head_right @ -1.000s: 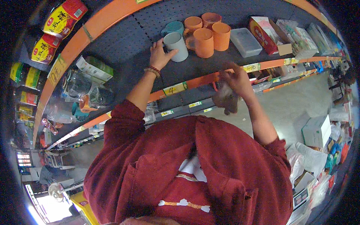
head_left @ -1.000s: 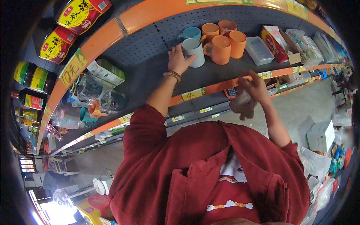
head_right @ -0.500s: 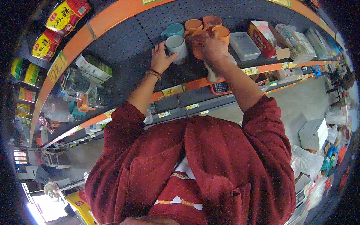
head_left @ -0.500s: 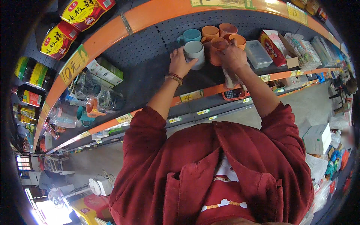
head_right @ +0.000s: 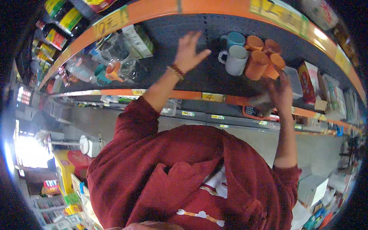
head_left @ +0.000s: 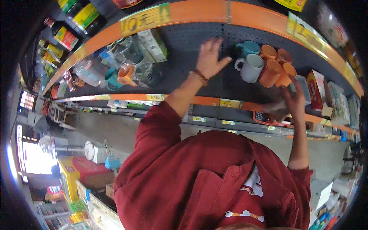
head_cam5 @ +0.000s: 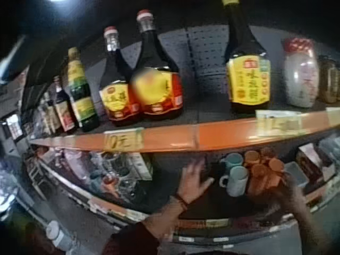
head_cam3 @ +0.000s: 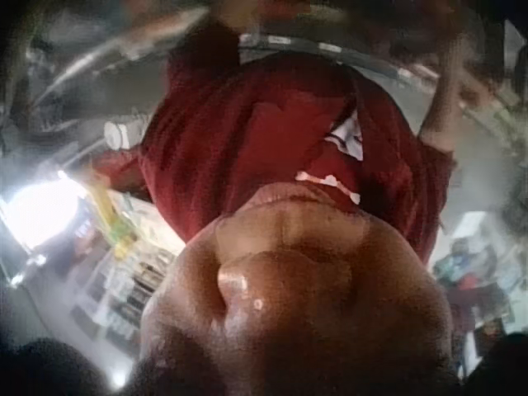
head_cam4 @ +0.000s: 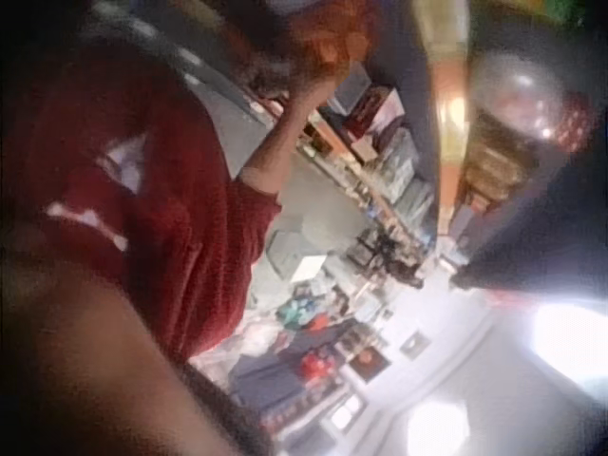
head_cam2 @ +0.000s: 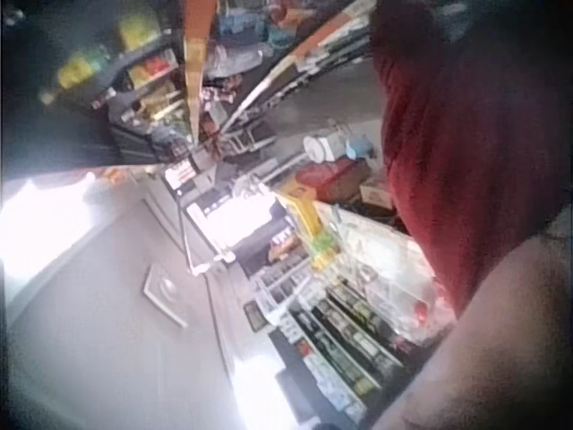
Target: The person wipes a store shelf with a cloth, then rearranges mugs, plastic containers, and bottles of sauces on the shelf. The person continues wiping the shelf surface and repositioning items to organize the display.
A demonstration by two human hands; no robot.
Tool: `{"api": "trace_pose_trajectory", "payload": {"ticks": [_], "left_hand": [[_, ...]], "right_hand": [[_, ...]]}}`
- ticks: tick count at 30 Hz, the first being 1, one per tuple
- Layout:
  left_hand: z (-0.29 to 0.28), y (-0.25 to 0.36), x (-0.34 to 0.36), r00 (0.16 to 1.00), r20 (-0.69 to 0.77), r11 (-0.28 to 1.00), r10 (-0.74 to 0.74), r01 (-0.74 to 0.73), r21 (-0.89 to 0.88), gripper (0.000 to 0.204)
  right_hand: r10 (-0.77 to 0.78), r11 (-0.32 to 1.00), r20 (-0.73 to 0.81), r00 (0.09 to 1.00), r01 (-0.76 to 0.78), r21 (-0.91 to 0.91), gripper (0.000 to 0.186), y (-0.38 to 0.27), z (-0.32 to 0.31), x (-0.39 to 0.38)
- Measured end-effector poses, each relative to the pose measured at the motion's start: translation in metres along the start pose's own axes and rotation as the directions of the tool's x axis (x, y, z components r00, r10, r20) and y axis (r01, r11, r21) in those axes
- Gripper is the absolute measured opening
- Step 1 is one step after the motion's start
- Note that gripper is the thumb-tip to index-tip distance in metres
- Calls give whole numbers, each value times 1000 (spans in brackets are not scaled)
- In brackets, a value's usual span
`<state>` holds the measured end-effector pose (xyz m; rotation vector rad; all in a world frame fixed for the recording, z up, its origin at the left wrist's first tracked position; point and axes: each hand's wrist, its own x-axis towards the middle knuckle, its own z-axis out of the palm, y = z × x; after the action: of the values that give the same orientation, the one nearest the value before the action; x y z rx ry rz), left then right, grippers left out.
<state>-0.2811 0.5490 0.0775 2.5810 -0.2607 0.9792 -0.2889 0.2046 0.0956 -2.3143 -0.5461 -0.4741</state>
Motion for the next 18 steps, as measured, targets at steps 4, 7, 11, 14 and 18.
{"api": "trace_pose_trajectory", "payload": {"ticks": [4,7,11,14,18], "left_hand": [[-93,-86,-9,964,-260,904,-57,160,396,77],[-159,-143,-25,887,-443,750,-128,379,542,89],[-202,-192,-39,764,-411,570,-498,645,508,103],[-209,-201,-32,721,-255,558,-644,672,488,109],[-211,-201,-16,683,-158,478,-714,639,602,110]], "right_hand": [[180,915,-38,983,-153,372,41,7,-29,-35],[202,930,-154,967,-140,341,39,29,-31,-53],[218,903,-136,966,-147,403,41,20,-20,-61],[220,891,-119,968,-149,429,40,9,-11,-60],[91,966,-183,979,-42,255,38,13,-4,-60]]}}
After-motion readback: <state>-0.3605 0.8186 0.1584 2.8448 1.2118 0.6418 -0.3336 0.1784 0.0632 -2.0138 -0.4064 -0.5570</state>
